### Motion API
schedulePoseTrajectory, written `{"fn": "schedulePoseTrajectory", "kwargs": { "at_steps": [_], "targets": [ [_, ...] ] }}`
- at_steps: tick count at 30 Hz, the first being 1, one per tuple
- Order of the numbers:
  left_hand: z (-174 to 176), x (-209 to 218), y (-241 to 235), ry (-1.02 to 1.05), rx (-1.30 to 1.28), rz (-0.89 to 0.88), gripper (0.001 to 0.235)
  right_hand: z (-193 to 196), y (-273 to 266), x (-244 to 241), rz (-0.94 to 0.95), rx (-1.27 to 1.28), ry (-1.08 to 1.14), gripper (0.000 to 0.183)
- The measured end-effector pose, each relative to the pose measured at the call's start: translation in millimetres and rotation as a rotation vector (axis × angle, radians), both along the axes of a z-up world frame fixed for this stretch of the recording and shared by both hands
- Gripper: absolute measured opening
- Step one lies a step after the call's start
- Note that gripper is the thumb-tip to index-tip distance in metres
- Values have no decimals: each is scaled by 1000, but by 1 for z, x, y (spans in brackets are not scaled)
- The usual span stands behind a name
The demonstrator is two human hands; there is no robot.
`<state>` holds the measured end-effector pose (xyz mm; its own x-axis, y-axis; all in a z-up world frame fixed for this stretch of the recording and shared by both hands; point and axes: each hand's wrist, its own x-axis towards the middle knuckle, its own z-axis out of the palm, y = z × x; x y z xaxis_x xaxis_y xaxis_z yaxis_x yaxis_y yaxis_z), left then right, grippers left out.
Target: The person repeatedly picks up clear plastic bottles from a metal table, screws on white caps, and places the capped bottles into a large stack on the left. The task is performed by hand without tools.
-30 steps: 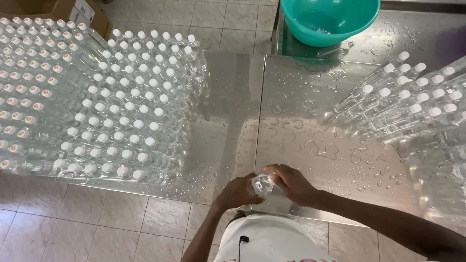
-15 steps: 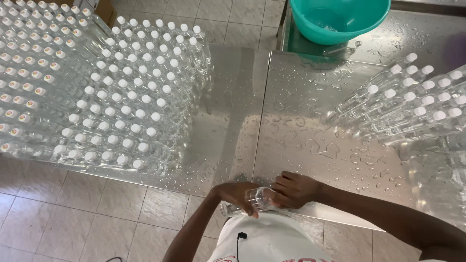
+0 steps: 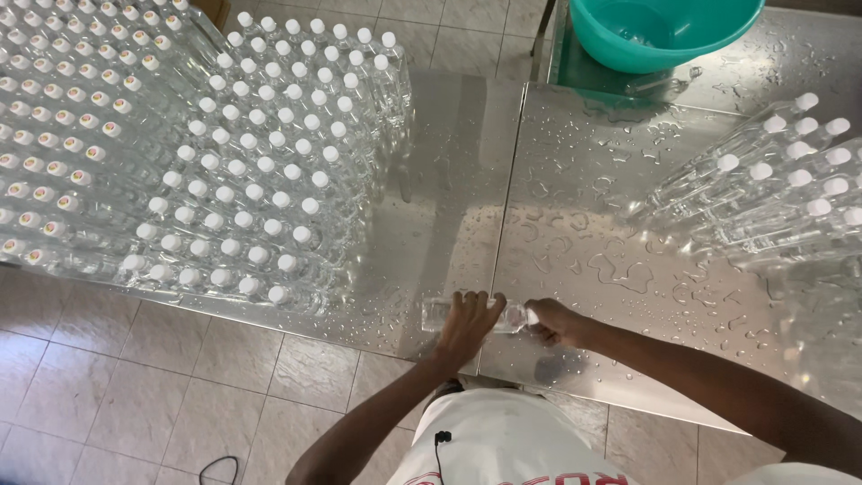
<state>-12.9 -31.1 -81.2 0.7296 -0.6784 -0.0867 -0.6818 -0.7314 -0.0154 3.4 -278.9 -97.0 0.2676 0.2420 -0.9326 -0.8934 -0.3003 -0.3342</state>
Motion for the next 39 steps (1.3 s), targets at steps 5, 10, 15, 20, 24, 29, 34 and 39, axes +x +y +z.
{"fn": "schedulePoseTrajectory", "kwargs": {
  "at_steps": [5, 10, 15, 20, 24, 29, 34, 39],
  "targets": [
    [-64, 58, 14, 58, -252, 27, 82, 65, 25, 31, 182, -213, -631, 60],
    [-48, 113, 29, 310, -713, 443, 92, 78, 76, 119, 419, -337, -1112, 39],
    [9, 136, 89, 250, -900, 586, 115, 73, 148, 246, 665, -487, -1270, 43],
    [-22, 58, 145, 660, -881, 749, 80, 7, 189, 383, 607, -534, -1428, 45],
    [-61, -23, 164, 707, -912, 820, 82, -19, 223, 470, 514, -572, -1432, 45],
    [-116, -89, 167, 840, -1208, 1083, 75, -29, 259, 511, 474, -661, -1479, 47],
    [-87, -80, 171, 764, -1206, 1110, 54, -41, 266, 505, 325, -744, -1502, 49],
    [-53, -47, 170, 759, -1309, 1031, 45, -42, 276, 504, 297, -796, -1518, 47]
  ]
}}
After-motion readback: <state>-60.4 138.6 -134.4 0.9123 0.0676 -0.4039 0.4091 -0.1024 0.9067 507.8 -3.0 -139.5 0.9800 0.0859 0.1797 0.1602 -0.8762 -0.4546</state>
